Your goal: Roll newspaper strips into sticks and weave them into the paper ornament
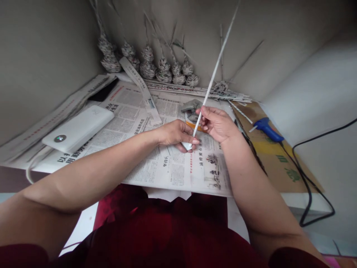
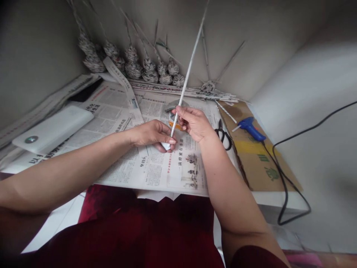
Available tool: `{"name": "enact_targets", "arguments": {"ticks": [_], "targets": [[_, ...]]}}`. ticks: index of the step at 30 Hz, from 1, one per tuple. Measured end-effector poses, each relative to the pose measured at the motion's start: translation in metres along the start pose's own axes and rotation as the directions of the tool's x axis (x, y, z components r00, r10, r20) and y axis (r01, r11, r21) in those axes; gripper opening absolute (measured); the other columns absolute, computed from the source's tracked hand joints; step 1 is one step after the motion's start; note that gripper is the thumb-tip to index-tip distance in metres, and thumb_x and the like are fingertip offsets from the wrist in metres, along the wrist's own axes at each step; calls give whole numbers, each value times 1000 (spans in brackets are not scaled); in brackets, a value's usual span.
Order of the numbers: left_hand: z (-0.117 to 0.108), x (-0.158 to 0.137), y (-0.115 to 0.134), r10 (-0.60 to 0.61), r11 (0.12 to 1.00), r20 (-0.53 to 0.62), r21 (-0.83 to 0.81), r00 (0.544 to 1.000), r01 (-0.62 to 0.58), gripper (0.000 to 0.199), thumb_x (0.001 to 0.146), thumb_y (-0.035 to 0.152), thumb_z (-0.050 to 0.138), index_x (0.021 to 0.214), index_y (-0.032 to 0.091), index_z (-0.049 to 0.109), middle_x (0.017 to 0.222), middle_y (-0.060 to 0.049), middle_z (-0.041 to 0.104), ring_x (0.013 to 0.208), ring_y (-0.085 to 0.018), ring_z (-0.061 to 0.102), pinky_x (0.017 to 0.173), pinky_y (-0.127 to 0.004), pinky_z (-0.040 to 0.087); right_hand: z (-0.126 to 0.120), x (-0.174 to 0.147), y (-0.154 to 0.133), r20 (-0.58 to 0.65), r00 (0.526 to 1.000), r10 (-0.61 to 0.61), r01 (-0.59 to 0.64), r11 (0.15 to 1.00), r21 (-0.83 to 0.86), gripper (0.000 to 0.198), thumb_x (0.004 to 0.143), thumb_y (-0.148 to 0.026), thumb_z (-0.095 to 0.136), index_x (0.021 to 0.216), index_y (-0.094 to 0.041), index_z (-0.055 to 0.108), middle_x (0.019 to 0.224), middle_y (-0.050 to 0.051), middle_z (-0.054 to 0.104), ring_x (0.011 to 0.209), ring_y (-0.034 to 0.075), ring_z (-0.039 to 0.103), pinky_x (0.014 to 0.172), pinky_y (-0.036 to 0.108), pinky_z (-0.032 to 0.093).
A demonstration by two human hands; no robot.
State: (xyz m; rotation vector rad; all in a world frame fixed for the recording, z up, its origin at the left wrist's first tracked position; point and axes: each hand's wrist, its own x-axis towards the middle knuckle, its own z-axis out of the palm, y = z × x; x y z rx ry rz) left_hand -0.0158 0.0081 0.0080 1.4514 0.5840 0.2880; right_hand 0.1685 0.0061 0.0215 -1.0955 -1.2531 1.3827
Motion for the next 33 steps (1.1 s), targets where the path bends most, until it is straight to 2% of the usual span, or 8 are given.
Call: {"name": "enact_targets", "arguments": {"ticks": [7, 13, 20, 33], "targets": [[0, 0, -1, -21, 999, 27, -34, 999, 22, 29, 71, 34, 71, 91, 13, 67, 83, -7, 68, 76, -16, 65, 66, -30, 54, 3, 1, -2, -18, 1000, 2, -1, 999, 43, 29, 68, -45, 74, 74, -18, 66, 54, -4, 46, 47, 6, 41, 39, 21, 28], [-1, 0, -3, -29, 999, 48, -37, 998, 30, 30, 73, 32, 69, 95, 13, 66, 85, -8, 68, 77, -17, 66, 67, -30, 54, 4, -3, -4, 55, 998, -11, 10, 1000, 13, 32, 68, -47, 73, 83, -18, 68, 62, -2, 53, 52, 7, 48, 39, 20, 31], [0, 1, -5, -20, 998, 61, -51, 998, 23, 33, 73, 31, 69, 100, 12, 65, 85, -8, 68, 77, -16, 65, 70, -30, 53, 1, 2, 1, -16, 999, -50, 50, 999, -4, 33, 66, -49, 74, 75, -19, 66, 55, -3, 50, 47, 8, 46, 36, 19, 29], [-3, 1, -5, -25, 997, 117, -76, 993, 34, 43, 69, 27, 73, 108, 14, 63, 84, -7, 69, 81, -16, 66, 74, -30, 51, 1, 0, -4, -34, 999, -18, 17, 1000, -21, 33, 65, -50, 74, 74, -19, 64, 52, -3, 49, 47, 8, 48, 36, 19, 29]]}}
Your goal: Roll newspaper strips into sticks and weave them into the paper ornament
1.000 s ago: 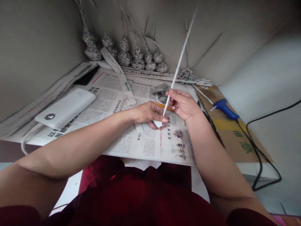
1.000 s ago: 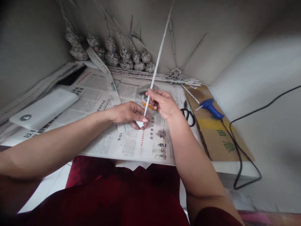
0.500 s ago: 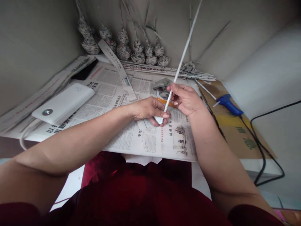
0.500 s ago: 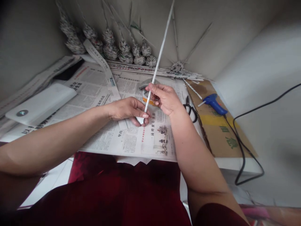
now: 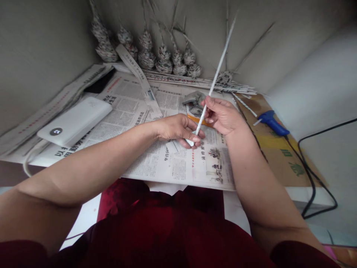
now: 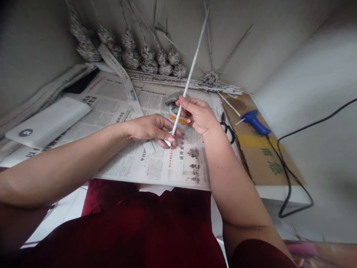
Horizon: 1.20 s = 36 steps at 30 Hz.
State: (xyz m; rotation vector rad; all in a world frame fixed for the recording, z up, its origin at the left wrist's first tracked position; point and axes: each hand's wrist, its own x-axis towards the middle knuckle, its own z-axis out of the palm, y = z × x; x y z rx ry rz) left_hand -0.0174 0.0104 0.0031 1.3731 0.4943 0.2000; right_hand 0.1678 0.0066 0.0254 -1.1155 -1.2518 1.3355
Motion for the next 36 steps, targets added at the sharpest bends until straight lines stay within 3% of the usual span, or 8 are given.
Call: {"name": "enact_targets", "arguments": {"ticks": [8, 16, 27, 33, 36], "targets": [[1, 0, 2, 5, 998, -7, 60, 1000, -5, 41, 70, 26, 72, 108, 15, 63, 77, -3, 67, 74, -14, 65, 71, -28, 51, -3, 2, 2, 16, 1000, 5, -4, 1000, -15, 34, 67, -50, 73, 76, -18, 64, 53, -3, 49, 48, 8, 48, 36, 19, 30], [1, -1, 2, 27, 999, 7, 29, 1000, -27, 38, 79, 25, 62, 116, 15, 59, 93, -8, 68, 82, -12, 64, 79, -28, 50, -7, 2, 2, -21, 1000, -3, 3, 1000, -17, 34, 65, -50, 74, 75, -19, 64, 54, -3, 50, 49, 8, 49, 36, 19, 28], [3, -2, 5, 20, 998, 31, 66, 999, -22, 33, 81, 30, 60, 111, 17, 62, 92, -6, 68, 84, -13, 64, 78, -27, 49, -3, 2, 2, -50, 999, -9, 7, 1000, -25, 37, 59, -51, 77, 76, -20, 65, 53, -3, 50, 48, 9, 50, 33, 20, 27], [3, -1, 3, 29, 997, 18, 76, 999, -31, 30, 80, 36, 61, 101, 15, 65, 91, -6, 68, 85, -14, 64, 77, -28, 50, 0, 0, 0, -24, 999, -39, 38, 998, -44, 36, 60, -51, 76, 71, -19, 65, 54, -2, 51, 48, 8, 48, 33, 20, 27], [3, -1, 3, 22, 998, 2, 52, 1000, -22, 31, 81, 36, 60, 104, 16, 64, 90, -6, 68, 83, -14, 64, 76, -27, 50, 0, -4, -4, 40, 999, -4, 5, 999, -45, 38, 64, -53, 73, 77, -18, 67, 60, -1, 56, 52, 9, 50, 35, 20, 29]]}}
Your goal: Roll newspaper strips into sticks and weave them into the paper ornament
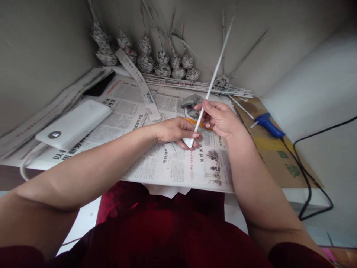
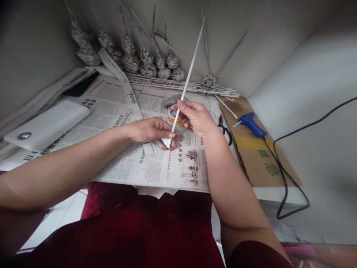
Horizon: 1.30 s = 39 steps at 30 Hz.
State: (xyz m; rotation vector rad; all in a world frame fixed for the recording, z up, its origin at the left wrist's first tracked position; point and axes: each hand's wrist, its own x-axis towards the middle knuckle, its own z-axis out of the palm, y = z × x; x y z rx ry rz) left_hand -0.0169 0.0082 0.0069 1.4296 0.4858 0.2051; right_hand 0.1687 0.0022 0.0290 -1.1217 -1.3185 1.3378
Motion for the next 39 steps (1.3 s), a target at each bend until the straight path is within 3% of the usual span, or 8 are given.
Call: {"name": "enact_targets", "arguments": {"ticks": [4, 12, 15, 19, 21, 26, 32, 39], "targets": [[0, 0, 0, -2, 1000, -7, -19, 1000, 2, 33, 81, 35, 60, 107, 15, 63, 90, -7, 68, 82, -14, 64, 75, -29, 51, -2, -3, -3, 40, 999, 13, -13, 1000, -8, 35, 66, -49, 73, 81, -18, 69, 66, 0, 59, 55, 9, 52, 37, 19, 30], [-3, 2, -4, -1, 1000, 4, -26, 1000, 2, 34, 80, 34, 62, 109, 16, 62, 92, -8, 68, 82, -15, 65, 73, -30, 52, 1, 5, 5, -67, 997, -37, 35, 999, -21, 32, 63, -48, 76, 68, -18, 66, 56, -2, 52, 46, 7, 42, 34, 20, 24], [-3, 1, -3, -2, 999, 2, -35, 1000, 2, 34, 80, 35, 62, 108, 16, 63, 91, -7, 68, 80, -15, 65, 73, -30, 52, 1, 2, 2, -78, 997, -30, 29, 1000, -11, 33, 65, -50, 73, 69, -17, 67, 58, -1, 53, 50, 8, 46, 36, 20, 27], [-3, 1, -2, -1, 999, 6, -41, 1000, 1, 34, 80, 34, 62, 107, 14, 63, 92, -9, 68, 80, -15, 65, 71, -30, 53, 0, -1, -1, 20, 1000, 13, -13, 1000, 8, 33, 68, -48, 71, 82, -19, 70, 76, 2, 63, 64, 10, 55, 42, 19, 36], [-2, 1, -2, -4, 999, 2, -48, 1000, 4, 34, 80, 33, 63, 107, 14, 62, 91, -9, 68, 80, -15, 65, 70, -30, 53, 0, 0, 0, 7, 1000, 15, -15, 1000, 22, 29, 66, -45, 74, 80, -19, 70, 82, 2, 64, 69, 11, 57, 46, 19, 40], [-4, 3, -6, -1, 997, -2, -72, 1000, 1, 35, 78, 32, 65, 109, 16, 62, 91, -8, 69, 81, -16, 66, 69, -29, 54, 1, 5, 6, -122, 993, -1, 7, 999, 49, 30, 61, -46, 77, 70, -19, 67, 78, 2, 65, 70, 13, 59, 48, 21, 42], [-5, 4, -8, 27, 994, 24, -109, 999, -24, 35, 77, 34, 66, 107, 16, 62, 91, -8, 69, 83, -17, 66, 70, -31, 56, 0, 2, 1, -15, 999, 36, -35, 998, 59, 32, 65, -48, 74, 80, -20, 69, 84, 3, 66, 76, 15, 61, 54, 23, 46], [-5, 2, -5, 18, 992, 15, -126, 1000, -15, 34, 77, 31, 66, 107, 15, 62, 90, -8, 69, 82, -17, 67, 67, -31, 56, -1, 5, 5, -126, 992, -1, 14, 995, 103, 27, 64, -44, 76, 70, -20, 66, 75, 0, 64, 67, 11, 58, 49, 20, 42]]}}
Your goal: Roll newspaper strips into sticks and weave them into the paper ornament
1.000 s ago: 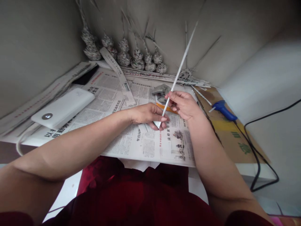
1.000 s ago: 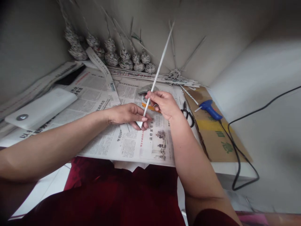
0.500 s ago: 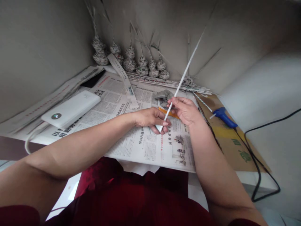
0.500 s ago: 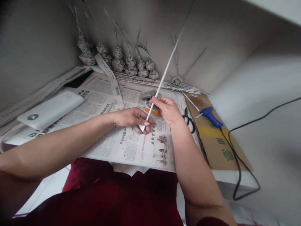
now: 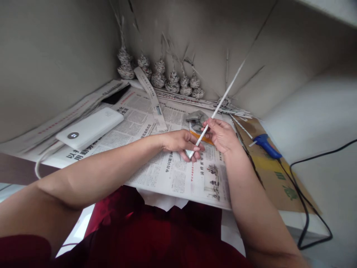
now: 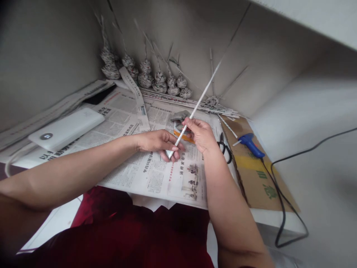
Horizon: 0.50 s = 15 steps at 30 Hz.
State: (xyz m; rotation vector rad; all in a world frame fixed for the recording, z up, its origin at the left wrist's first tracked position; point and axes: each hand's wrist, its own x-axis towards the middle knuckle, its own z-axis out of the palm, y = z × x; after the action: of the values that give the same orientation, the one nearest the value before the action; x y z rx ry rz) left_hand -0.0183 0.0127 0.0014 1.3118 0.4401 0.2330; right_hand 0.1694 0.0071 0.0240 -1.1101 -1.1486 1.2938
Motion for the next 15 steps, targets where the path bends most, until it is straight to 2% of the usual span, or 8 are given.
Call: {"name": "enact_targets", "arguments": {"ticks": [4, 6, 9, 10, 15], "targets": [[-1, 0, 0, -13, 1000, 8, -7, 1000, 13, 31, 79, 28, 64, 106, 14, 61, 89, -8, 69, 81, -18, 67, 66, -32, 56, -1, -2, -2, 97, 994, 54, -54, 999, -2, 29, 65, -45, 75, 78, -21, 68, 82, 2, 65, 74, 14, 61, 53, 23, 46], [-1, 0, 0, -23, 1000, 11, -16, 1000, 23, 32, 79, 27, 65, 107, 14, 61, 89, -9, 69, 80, -17, 67, 66, -31, 56, -1, 0, 0, 55, 997, 60, -60, 998, -8, 29, 62, -44, 77, 75, -20, 68, 81, 2, 66, 73, 14, 61, 52, 22, 45], [-1, 0, 0, -19, 999, 14, -25, 1000, 20, 33, 78, 26, 66, 108, 15, 61, 89, -8, 69, 78, -17, 67, 64, -31, 56, -1, 2, 2, -83, 996, 25, -29, 998, -52, 30, 59, -44, 79, 66, -18, 65, 74, 1, 65, 65, 12, 58, 46, 20, 40], [-1, 0, 0, -14, 1000, 19, -27, 1000, 15, 33, 78, 27, 66, 108, 15, 61, 89, -8, 69, 78, -17, 67, 64, -31, 56, -2, 2, 2, -90, 996, 19, -25, 998, -66, 31, 60, -45, 78, 67, -18, 65, 74, 1, 65, 65, 11, 58, 45, 20, 39], [-4, 0, -1, -7, 999, 22, -31, 1000, 8, 36, 76, 29, 67, 109, 15, 61, 88, -9, 69, 81, -19, 67, 64, -32, 56, -7, -2, -5, 159, 984, 81, -76, 997, -33, 29, 69, -43, 72, 87, -19, 70, 88, 4, 67, 80, 15, 61, 53, 21, 44]]}}
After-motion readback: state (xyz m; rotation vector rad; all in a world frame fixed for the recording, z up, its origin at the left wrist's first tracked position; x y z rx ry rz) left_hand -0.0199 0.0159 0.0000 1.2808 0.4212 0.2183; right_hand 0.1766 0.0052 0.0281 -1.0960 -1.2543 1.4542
